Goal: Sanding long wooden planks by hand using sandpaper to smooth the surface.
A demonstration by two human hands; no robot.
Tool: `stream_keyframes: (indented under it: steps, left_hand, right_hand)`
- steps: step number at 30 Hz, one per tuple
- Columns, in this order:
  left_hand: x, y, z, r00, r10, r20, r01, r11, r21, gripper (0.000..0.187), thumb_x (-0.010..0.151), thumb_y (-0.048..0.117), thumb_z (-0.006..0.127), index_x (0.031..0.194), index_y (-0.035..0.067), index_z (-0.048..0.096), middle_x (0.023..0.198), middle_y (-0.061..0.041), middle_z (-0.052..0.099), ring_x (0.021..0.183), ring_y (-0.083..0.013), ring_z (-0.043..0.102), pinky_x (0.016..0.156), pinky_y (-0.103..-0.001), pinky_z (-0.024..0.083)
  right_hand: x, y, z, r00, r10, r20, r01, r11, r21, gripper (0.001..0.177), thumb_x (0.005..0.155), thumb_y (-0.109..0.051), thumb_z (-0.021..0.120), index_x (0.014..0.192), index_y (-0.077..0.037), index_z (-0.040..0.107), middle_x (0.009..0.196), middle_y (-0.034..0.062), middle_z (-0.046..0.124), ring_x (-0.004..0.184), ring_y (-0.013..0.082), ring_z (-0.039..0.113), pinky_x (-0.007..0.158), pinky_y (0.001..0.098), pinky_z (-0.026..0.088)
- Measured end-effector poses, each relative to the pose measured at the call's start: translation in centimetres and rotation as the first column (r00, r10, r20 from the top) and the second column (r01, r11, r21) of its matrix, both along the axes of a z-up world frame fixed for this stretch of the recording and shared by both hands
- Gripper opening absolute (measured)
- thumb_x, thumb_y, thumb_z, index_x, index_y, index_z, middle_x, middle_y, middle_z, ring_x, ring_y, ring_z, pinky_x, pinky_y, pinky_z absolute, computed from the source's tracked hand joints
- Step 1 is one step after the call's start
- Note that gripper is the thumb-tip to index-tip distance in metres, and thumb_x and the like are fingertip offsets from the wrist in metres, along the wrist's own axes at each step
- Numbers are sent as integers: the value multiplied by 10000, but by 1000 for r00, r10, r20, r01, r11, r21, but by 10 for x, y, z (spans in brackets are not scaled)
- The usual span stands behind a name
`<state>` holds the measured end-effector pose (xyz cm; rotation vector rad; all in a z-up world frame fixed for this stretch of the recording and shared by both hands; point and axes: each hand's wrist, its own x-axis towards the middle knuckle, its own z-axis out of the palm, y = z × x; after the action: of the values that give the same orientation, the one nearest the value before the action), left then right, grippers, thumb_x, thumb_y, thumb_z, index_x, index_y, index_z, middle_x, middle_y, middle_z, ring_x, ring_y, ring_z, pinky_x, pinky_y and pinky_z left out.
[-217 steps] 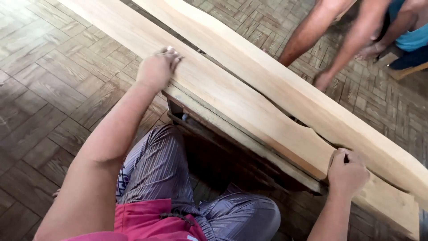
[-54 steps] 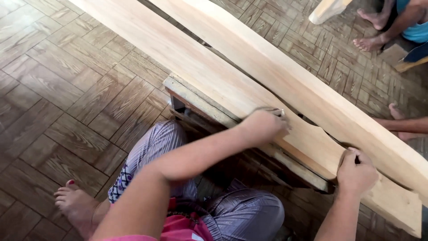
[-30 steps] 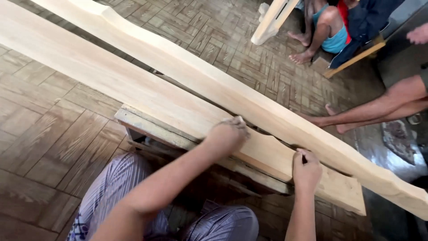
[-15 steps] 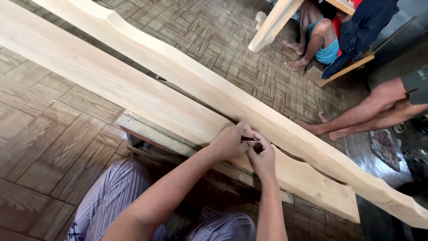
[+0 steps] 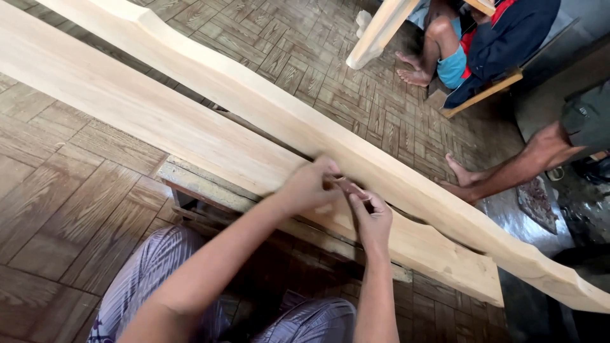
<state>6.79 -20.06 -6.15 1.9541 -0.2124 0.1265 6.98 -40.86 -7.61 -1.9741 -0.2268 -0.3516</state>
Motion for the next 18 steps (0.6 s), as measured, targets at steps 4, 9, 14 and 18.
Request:
stream_keyframes:
  steps: [4, 9, 14, 18]
  left_hand:
    - [-9, 66, 16, 989, 120, 83, -132, 977, 167, 502, 841, 478, 685, 1189, 133, 574, 1087, -220, 722, 1088, -419, 677, 972, -535, 521]
    - [15, 97, -19, 963, 151, 223, -258, 755, 603, 311, 980, 371, 566, 1213, 195, 672, 1240, -71, 697, 1330, -267, 569, 1199, -488, 331]
    - [27, 93, -26, 976, 138, 167, -216, 690, 690, 358, 1031, 399, 465, 1180, 164, 690, 1277, -57, 712, 1377, -234, 542, 1234, -471, 292]
    - [22, 94, -27, 972, 132, 194, -231, 690, 686, 370, 1029, 405, 461, 1161, 162, 707, 1245, -41, 731, 1354, -213, 557, 1228, -468, 303]
  right_hand:
    - [-8, 3, 8, 998, -62, -5, 62, 993, 105, 68, 897, -145, 820, 957, -134, 792, 731, -42, 654, 747, 58, 526, 737, 257, 482]
    - [-11, 6, 9, 990, -121, 69, 108, 979, 171, 27, 946, -105, 759, 963, -98, 739, 785, -18, 625, 790, 83, 515, 774, 290, 507]
    - [-5, -11, 3, 968, -192, 164, 176, 978, 110, 29, 963, -73, 709, 981, -53, 721, 802, 33, 632, 794, 114, 519, 797, 335, 523]
    - [-19, 3, 27, 914, -162, 372, 233, 960, -154, 165, 908, -47, 718, 1062, -23, 772, 758, 130, 583, 726, 196, 590, 760, 342, 529]
